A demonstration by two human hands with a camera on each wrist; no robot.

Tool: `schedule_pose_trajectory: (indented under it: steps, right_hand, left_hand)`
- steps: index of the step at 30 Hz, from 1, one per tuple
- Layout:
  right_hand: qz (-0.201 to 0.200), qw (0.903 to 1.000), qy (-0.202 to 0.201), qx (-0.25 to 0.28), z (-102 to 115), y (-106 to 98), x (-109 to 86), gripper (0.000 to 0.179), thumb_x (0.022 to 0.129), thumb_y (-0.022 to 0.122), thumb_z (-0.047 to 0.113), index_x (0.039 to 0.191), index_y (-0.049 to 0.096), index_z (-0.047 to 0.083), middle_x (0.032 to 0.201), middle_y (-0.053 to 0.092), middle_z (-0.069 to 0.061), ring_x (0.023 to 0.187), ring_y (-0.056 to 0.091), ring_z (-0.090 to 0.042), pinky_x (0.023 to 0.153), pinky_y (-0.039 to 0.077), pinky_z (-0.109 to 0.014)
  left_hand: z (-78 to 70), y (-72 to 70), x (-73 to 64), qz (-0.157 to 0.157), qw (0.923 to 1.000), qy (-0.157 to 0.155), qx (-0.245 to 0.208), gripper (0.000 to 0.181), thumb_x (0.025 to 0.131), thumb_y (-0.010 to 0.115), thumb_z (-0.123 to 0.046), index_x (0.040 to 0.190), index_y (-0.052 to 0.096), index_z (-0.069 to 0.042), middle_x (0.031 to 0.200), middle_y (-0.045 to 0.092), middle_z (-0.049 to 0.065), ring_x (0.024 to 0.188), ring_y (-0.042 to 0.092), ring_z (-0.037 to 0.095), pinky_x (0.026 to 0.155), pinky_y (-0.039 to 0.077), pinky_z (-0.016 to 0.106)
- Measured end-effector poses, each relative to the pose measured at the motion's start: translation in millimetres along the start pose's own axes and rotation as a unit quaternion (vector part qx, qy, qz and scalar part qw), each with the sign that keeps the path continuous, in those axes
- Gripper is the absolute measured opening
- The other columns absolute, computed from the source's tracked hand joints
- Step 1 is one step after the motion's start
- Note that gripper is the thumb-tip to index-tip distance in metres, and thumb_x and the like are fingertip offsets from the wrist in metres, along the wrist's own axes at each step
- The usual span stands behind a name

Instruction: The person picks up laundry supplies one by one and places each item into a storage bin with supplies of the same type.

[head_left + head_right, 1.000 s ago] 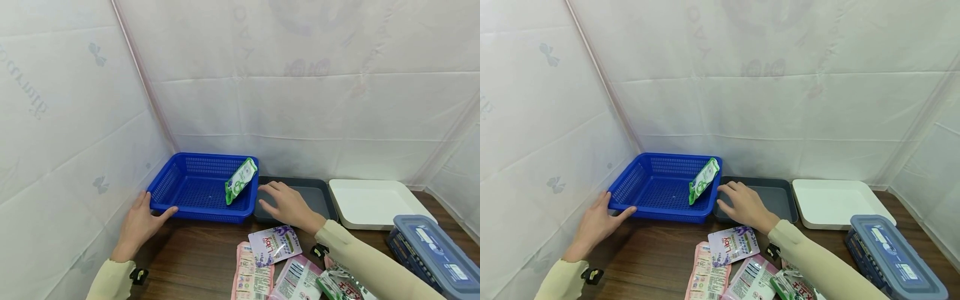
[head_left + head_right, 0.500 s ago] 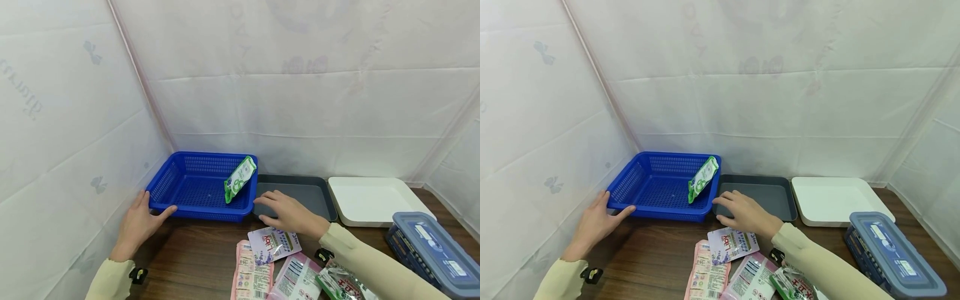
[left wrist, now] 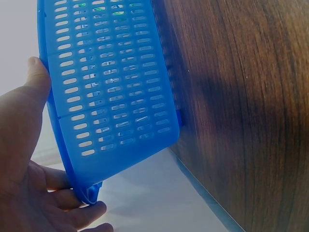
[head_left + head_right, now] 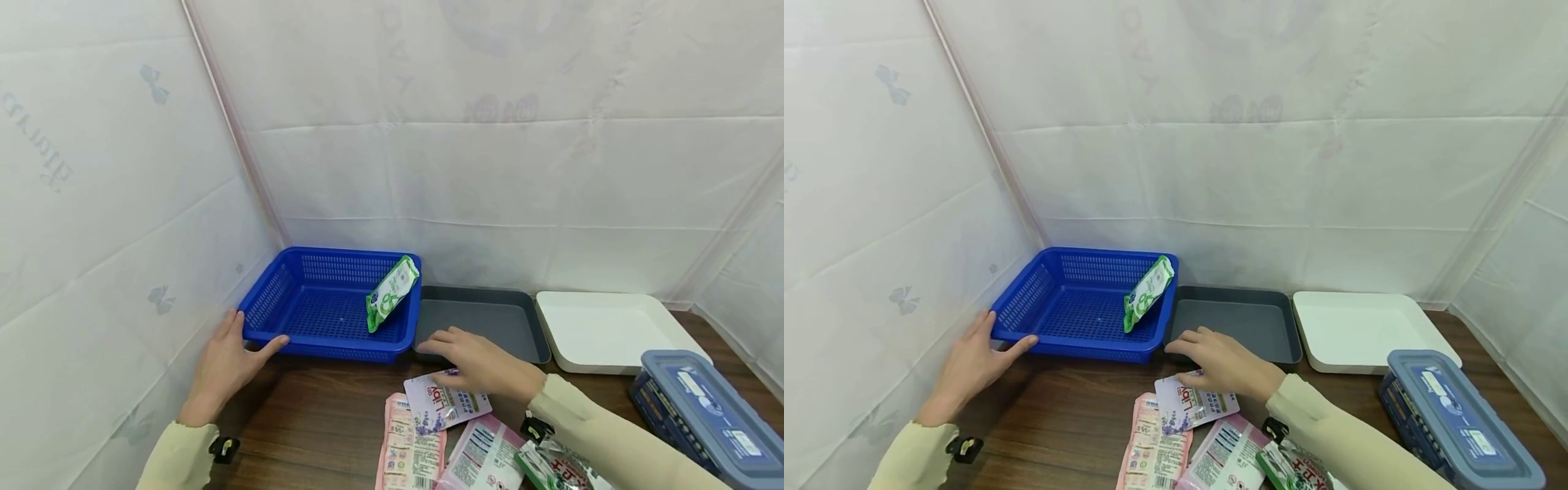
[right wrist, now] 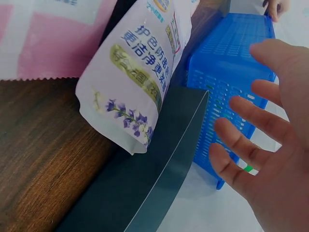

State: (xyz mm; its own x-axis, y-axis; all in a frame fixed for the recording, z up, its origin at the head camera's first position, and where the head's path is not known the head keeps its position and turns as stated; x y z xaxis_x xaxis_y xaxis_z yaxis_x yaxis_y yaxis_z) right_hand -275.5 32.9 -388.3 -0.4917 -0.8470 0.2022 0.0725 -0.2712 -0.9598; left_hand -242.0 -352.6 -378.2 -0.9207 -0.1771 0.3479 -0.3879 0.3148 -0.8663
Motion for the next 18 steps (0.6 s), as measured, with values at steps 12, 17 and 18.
schedule_pose_trajectory:
  steps: [12, 17, 18]
  right_hand:
    - [0.094, 0.9955, 0.006, 0.016, 7, 18, -9.3, 0.055, 0.095, 0.074, 0.042, 0.145, 0.059, 0.025, 0.135, 0.061, 0.007, 0.104, 0.053, -0.013, 0.088, 0.053, -0.035]
    - [0.108, 0.9942, 0.003, 0.005, 8, 22, -12.1, 0.062, 0.091, 0.077, 0.045, 0.146, 0.058, 0.025, 0.136, 0.061, 0.006, 0.101, 0.049, -0.013, 0.087, 0.05, -0.034]
    - [0.109, 0.9941, 0.003, 0.002, 8, 22, -12.6, 0.063, 0.09, 0.078, 0.046, 0.146, 0.058, 0.025, 0.136, 0.062, 0.006, 0.101, 0.049, -0.013, 0.087, 0.049, -0.034]
  left_hand:
    - [-0.8, -0.3, -1.6, 0.001, 1.0, 0.007, 0.004, 0.115, 0.084, 0.073, -0.068, 0.148, 0.035, 0.02, 0.151, 0.033, 0.044, 0.132, 0.04, 0.064, 0.102, 0.038, 0.071]
    - [0.3, 0.2, -1.2, 0.003, 1.0, 0.007, 0.001, 0.115, 0.085, 0.072, -0.068, 0.148, 0.034, 0.02, 0.152, 0.032, 0.044, 0.133, 0.038, 0.063, 0.103, 0.037, 0.071]
    - [0.5, 0.2, -1.2, 0.003, 1.0, 0.007, 0.001, 0.115, 0.085, 0.072, -0.068, 0.148, 0.034, 0.02, 0.152, 0.032, 0.044, 0.133, 0.038, 0.063, 0.104, 0.036, 0.071]
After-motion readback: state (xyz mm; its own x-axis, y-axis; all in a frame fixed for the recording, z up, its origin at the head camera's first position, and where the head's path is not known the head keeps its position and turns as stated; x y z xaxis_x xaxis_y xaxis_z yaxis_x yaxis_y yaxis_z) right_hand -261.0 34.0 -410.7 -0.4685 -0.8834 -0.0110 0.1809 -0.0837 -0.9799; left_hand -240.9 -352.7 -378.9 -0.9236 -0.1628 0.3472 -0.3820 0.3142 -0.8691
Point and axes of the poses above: each hand's wrist, its own x-axis towards the middle knuckle, its own y-axis out of the palm, z = x × y, the point moved 8 cm from there along x, towards the middle knuckle
